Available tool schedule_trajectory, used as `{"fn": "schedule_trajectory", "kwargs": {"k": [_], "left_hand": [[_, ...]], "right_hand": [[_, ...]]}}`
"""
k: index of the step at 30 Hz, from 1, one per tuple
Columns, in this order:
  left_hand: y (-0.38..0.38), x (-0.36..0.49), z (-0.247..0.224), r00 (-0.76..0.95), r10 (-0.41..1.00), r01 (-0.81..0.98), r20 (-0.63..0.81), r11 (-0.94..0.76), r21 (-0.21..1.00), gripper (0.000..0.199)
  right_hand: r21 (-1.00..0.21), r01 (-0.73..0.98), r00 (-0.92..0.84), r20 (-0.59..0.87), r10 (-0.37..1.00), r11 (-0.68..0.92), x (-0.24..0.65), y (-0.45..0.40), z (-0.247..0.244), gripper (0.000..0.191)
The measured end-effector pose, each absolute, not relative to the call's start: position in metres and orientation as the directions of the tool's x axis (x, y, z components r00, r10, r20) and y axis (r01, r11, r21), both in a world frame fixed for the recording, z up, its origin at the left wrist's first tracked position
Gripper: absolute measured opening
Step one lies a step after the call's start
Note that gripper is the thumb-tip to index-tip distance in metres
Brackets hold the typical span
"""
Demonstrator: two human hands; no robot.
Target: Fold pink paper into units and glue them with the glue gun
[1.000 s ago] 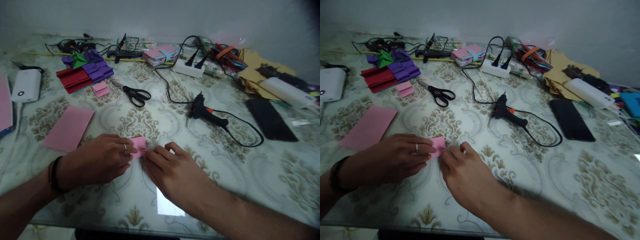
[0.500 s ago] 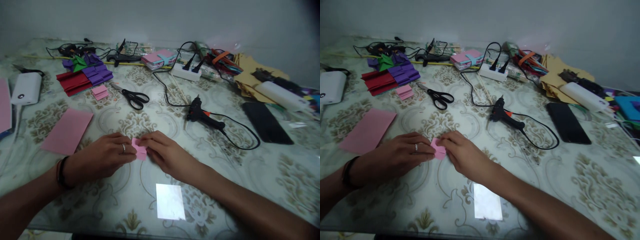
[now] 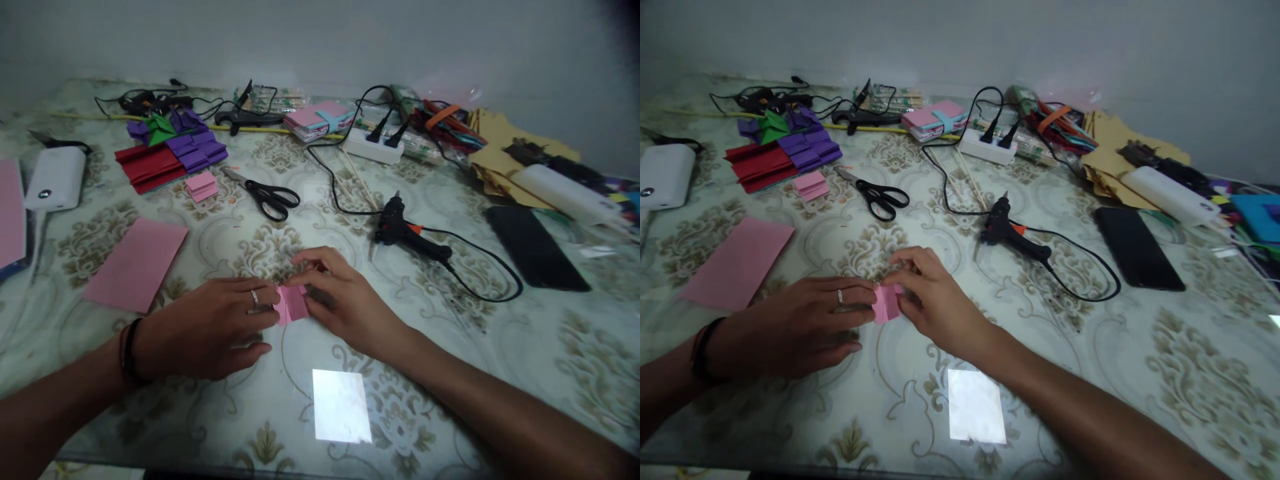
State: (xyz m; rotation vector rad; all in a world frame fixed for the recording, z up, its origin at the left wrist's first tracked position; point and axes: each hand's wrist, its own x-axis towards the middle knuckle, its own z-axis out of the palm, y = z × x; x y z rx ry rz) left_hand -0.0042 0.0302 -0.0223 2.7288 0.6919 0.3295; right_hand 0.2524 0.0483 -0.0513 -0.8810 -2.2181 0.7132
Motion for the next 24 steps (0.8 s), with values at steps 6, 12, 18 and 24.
{"fn": "schedule_trajectory", "kwargs": {"k": [6,12,18,24], "left_hand": [[0.033,-0.002,-0.022,0.860,0.507,0.468,0.053,-0.827,0.313,0.017],[0.036,-0.002,-0.027,0.803,0.569,0.491,0.177,-0.801,0.343,0.034],[0.031,0.005,-0.027,0.777,0.604,0.539,0.177,-0.784,0.308,0.023],[0.037,0.004,-0.038,0.732,0.630,0.460,0.260,-0.738,0.494,0.008]], "right_hand": [[-0.785,0.318,-0.611,0.259,0.748,0.532,0.253,0.049,-0.047,0.026],[-0.871,0.228,-0.646,0.199,0.737,0.435,0.249,0.047,-0.039,0.037],[-0.811,0.326,-0.598,0.220,0.770,0.485,0.248,0.043,-0.039,0.015],[-0.766,0.280,-0.652,0.292,0.700,0.579,0.246,0.041,-0.041,0.011]]}}
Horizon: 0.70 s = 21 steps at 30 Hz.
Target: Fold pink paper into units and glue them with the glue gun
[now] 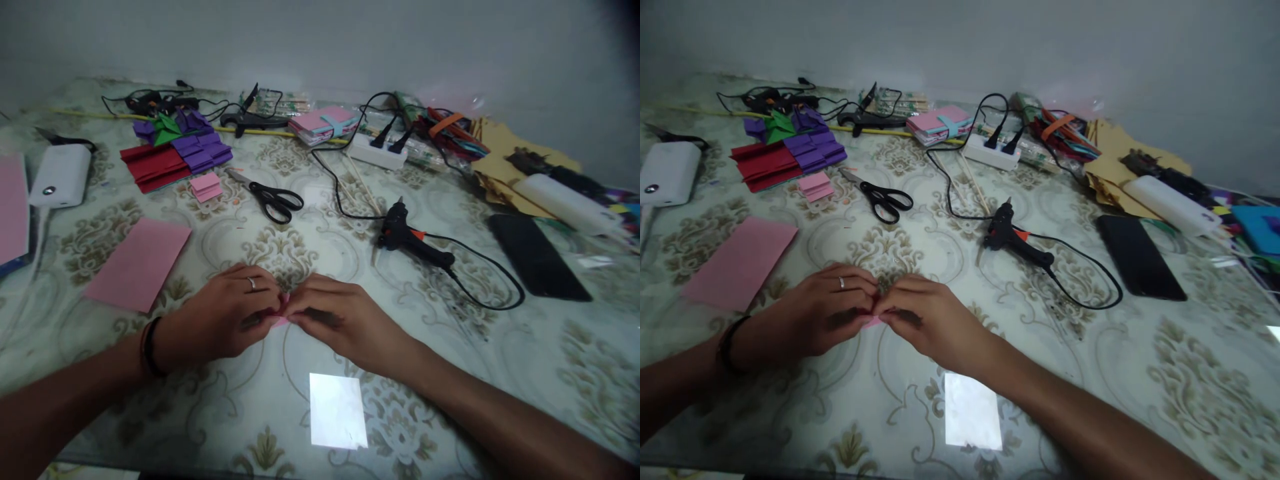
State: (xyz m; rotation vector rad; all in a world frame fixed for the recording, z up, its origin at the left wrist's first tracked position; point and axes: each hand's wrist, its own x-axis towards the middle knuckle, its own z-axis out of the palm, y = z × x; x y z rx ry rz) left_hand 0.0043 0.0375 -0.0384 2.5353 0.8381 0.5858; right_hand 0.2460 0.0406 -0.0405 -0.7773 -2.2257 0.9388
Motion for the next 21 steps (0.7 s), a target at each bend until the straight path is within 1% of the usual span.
{"fn": "schedule_trajectory", "kwargs": {"k": [4,13,16,19,21], "left_hand": [[0.042,0.002,-0.043,0.693,0.669,0.442,0.267,-0.687,0.576,0.007],[0.042,0.001,-0.038,0.665,0.735,0.485,0.132,-0.560,0.672,0.010],[0.042,0.000,-0.041,0.648,0.748,0.482,0.146,-0.551,0.681,0.010],[0.043,0.000,-0.043,0.636,0.752,0.488,0.173,-0.566,0.664,0.009],[0.043,0.001,-0.044,0.631,0.756,0.506,0.171,-0.569,0.648,0.008]], "right_hand": [[-0.812,0.333,-0.618,0.196,0.762,0.479,0.248,0.045,-0.043,0.007],[-0.886,0.368,-0.558,0.031,0.829,0.281,0.246,0.041,-0.043,0.007],[-0.884,0.374,-0.524,0.048,0.850,0.280,0.243,0.041,-0.046,0.007],[-0.857,0.390,-0.492,0.115,0.863,0.337,0.240,0.040,-0.049,0.006],[-0.827,0.396,-0.500,0.170,0.849,0.398,0.238,0.039,-0.052,0.007]]}}
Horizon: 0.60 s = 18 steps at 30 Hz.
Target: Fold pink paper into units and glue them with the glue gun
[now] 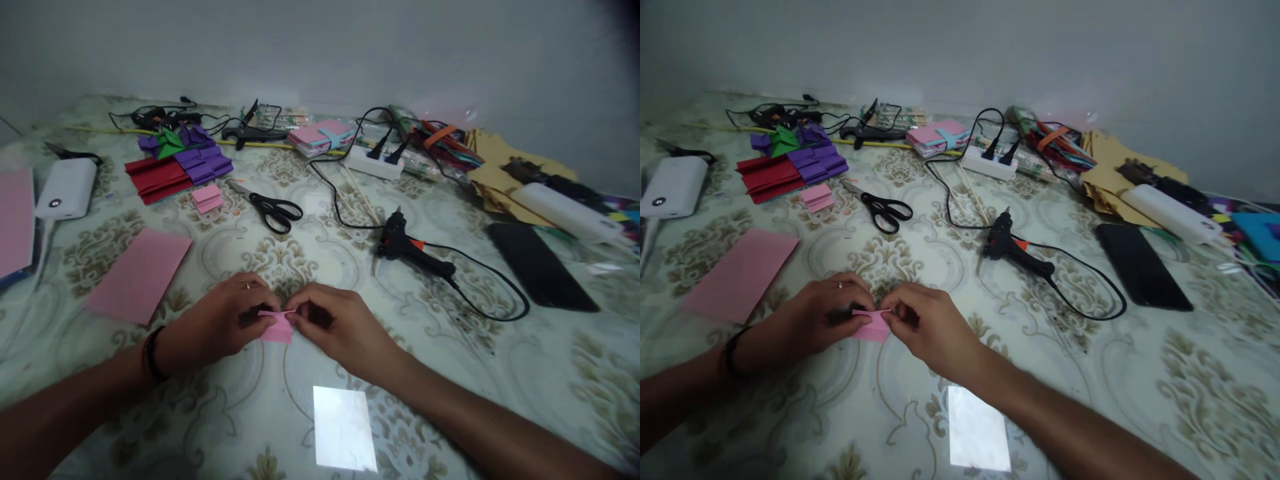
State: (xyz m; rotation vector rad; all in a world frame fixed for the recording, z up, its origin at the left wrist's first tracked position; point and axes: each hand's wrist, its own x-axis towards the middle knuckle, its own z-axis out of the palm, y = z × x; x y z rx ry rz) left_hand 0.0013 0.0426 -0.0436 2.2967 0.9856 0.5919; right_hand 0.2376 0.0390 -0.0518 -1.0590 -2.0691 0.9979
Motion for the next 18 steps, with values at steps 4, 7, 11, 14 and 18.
{"fn": "schedule_trajectory", "kwargs": {"k": [4,7,11,14,18], "left_hand": [[0.043,0.001,-0.041,0.645,0.744,0.511,0.173,-0.588,0.627,0.013],[0.045,-0.002,-0.038,0.683,0.715,0.496,0.149,-0.604,0.624,0.017],[0.045,-0.007,-0.035,0.753,0.643,0.495,0.141,-0.694,0.523,0.016],[0.041,-0.006,-0.034,0.774,0.615,0.492,0.152,-0.734,0.468,0.016],[0.037,-0.004,-0.032,0.804,0.573,0.463,0.158,-0.771,0.436,0.021]], "right_hand": [[-0.747,0.359,-0.551,0.314,0.773,0.560,0.236,0.037,-0.058,0.014],[-0.652,0.363,-0.595,0.388,0.704,0.666,0.238,0.036,-0.062,0.018],[-0.504,0.435,-0.639,0.410,0.650,0.746,0.240,0.035,-0.063,0.021],[-0.446,0.434,-0.654,0.442,0.614,0.783,0.242,0.035,-0.062,0.021],[-0.396,0.398,-0.695,0.459,0.553,0.828,0.245,0.036,-0.059,0.019]]}}
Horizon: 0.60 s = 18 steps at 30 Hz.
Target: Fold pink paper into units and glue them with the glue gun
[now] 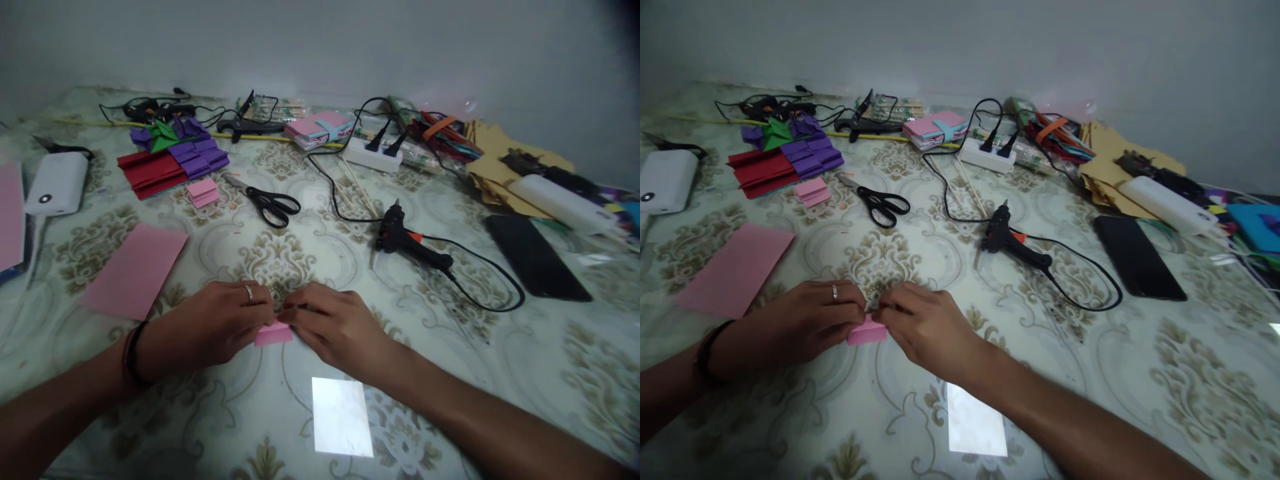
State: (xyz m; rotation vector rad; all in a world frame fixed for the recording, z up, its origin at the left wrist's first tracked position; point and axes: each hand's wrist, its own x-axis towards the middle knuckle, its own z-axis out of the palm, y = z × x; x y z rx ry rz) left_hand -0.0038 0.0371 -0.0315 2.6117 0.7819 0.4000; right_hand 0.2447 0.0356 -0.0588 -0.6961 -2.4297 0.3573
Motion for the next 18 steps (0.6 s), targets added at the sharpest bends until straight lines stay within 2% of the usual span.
{"fn": "schedule_trajectory", "kwargs": {"k": [6,14,18], "left_hand": [[0.0328,-0.0057,-0.0237,0.872,0.477,0.435,0.109,-0.858,0.272,0.028],[0.0353,-0.0082,-0.0262,0.844,0.535,0.456,0.042,-0.757,0.468,0.022],[0.0309,-0.0074,-0.0217,0.813,0.583,0.530,-0.012,-0.730,0.431,0.012]], "right_hand": [[-0.358,0.362,-0.732,0.463,0.500,0.861,0.2464,0.0338,-0.0561,0.011],[-0.368,0.349,-0.733,0.466,0.495,0.862,0.2425,0.0306,-0.0572,0.014],[-0.413,0.328,-0.723,0.470,0.507,0.850,0.2419,0.0302,-0.0576,0.012]]}}
